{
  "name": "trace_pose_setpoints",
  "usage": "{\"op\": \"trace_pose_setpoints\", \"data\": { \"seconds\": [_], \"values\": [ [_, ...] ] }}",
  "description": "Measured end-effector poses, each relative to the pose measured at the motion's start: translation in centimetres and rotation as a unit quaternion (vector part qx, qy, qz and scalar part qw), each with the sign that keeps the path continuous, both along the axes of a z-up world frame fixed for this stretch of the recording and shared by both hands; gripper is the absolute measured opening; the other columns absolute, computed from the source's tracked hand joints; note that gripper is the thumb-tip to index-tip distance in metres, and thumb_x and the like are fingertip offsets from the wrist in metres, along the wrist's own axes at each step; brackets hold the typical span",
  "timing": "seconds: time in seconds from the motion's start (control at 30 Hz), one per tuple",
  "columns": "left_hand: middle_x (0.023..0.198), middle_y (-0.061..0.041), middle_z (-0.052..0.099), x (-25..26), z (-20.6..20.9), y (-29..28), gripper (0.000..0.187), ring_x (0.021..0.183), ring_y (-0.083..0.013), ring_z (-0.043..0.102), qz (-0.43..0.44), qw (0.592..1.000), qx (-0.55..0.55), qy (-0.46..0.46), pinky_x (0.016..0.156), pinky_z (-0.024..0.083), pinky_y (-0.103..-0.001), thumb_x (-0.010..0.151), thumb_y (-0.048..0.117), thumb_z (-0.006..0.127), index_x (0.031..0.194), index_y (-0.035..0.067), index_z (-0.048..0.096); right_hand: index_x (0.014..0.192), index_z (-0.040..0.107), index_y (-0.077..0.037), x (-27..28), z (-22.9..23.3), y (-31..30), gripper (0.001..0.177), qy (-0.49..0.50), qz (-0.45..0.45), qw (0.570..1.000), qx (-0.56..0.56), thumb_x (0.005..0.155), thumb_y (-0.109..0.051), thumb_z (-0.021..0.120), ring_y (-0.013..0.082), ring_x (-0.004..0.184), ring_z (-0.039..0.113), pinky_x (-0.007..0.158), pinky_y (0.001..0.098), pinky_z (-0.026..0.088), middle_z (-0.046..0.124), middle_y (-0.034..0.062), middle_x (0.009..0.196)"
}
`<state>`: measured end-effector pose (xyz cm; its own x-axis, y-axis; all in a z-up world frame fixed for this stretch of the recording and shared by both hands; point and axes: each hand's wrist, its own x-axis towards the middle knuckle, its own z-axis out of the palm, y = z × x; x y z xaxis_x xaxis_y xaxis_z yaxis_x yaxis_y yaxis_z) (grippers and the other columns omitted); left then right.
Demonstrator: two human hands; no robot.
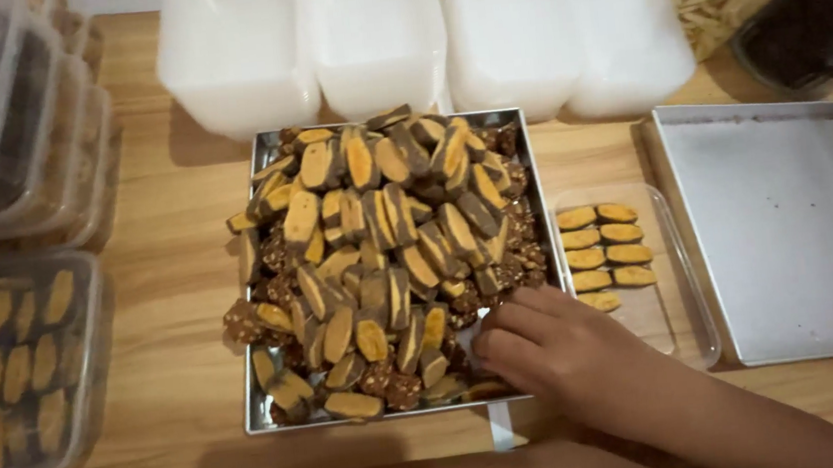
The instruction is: Arranging chocolate-striped cookies into neat rows within a clear plastic container from a metal tray.
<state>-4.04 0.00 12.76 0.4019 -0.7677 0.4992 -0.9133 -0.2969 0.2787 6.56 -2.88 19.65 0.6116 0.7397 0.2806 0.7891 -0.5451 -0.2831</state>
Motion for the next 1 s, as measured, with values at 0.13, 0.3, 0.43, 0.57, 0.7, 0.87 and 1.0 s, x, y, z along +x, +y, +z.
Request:
{"op": "trace_pose_setpoints", "data": {
  "seconds": [0.13,0.3,0.43,0.57,0.7,0.87,1.0],
  "values": [
    [0.102,-0.006,0.074,5.8,9.1,0.1,0.033,0.107,-0.0312,0.066,0.004,1.0,0.018,-0.02,0.121,0.034,-0.051,0.093,0.021,0.056,0.12,0.014,0.074,0.116,0.07,-0.008,-0.9,2.5,-2.2,0.039,0.119,-0.089,0.985,0.088,0.079,-0.011,0.056,0.0216,0.098,0.067,0.092,0.0324,0.053,0.061,0.0104,0.111],
    [0.1,-0.005,0.072,3.4,-6.4,3.5,0.032,0.103,-0.0281,0.064,0.023,0.998,-0.021,-0.057,0.12,0.036,-0.047,0.097,0.019,0.053,0.121,0.012,0.074,0.111,0.074,-0.008,-0.2,1.9,-7.3,0.038,0.076,-0.157,0.98,0.098,0.074,-0.012,0.068,0.0202,0.1,0.072,0.095,0.0312,0.056,0.067,0.0094,0.112],
    [0.111,-0.009,0.073,3.8,-6.1,3.6,0.027,0.112,-0.0294,0.065,0.061,0.985,-0.113,-0.113,0.124,0.04,-0.043,0.107,0.013,0.05,0.11,0.011,0.077,0.097,0.073,-0.007,-0.3,-0.7,-11.7,0.02,-0.047,-0.184,0.981,0.039,0.08,-0.012,0.084,0.0207,0.092,0.067,0.083,0.0341,0.053,0.073,0.0062,0.1],
    [0.116,-0.008,0.074,4.1,-5.8,3.7,0.029,0.107,-0.0269,0.067,0.076,0.981,-0.105,-0.145,0.119,0.043,-0.04,0.105,0.014,0.049,0.113,0.012,0.077,0.098,0.07,-0.012,-1.7,-3.1,-14.1,0.016,-0.046,-0.193,0.98,0.026,0.084,-0.011,0.079,0.0186,0.089,0.067,0.083,0.0351,0.049,0.073,0.0022,0.105],
    [0.127,-0.007,0.073,3.9,-5.9,3.8,0.035,0.122,-0.0269,0.065,0.067,0.986,-0.052,-0.141,0.125,0.033,-0.041,0.106,0.021,0.047,0.125,0.015,0.075,0.099,0.072,-0.012,-2.3,-3.9,-14.6,0.021,-0.045,-0.223,0.974,0.027,0.081,-0.011,0.083,0.0168,0.093,0.068,0.084,0.0339,0.049,0.076,0.0014,0.105],
    [0.127,-0.004,0.073,3.6,-7.0,3.4,0.033,0.129,-0.0272,0.064,0.079,0.985,-0.041,-0.147,0.128,0.027,-0.042,0.104,0.022,0.051,0.127,0.017,0.074,0.092,0.071,-0.013,-2.2,-4.5,-14.7,0.017,-0.042,-0.23,0.972,0.021,0.08,-0.015,0.084,0.0175,0.091,0.069,0.081,0.0346,0.048,0.077,-0.0001,0.103],
    [0.131,-0.003,0.074,3.6,-7.3,3.3,0.035,0.13,-0.0266,0.064,0.073,0.986,-0.052,-0.14,0.128,0.027,-0.043,0.105,0.025,0.049,0.127,0.02,0.075,0.091,0.071,-0.014,-2.2,-4.3,-14.4,0.016,-0.058,-0.226,0.972,0.007,0.081,-0.017,0.083,0.0174,0.086,0.067,0.079,0.0345,0.046,0.077,-0.0005,0.103]
  ]
}}
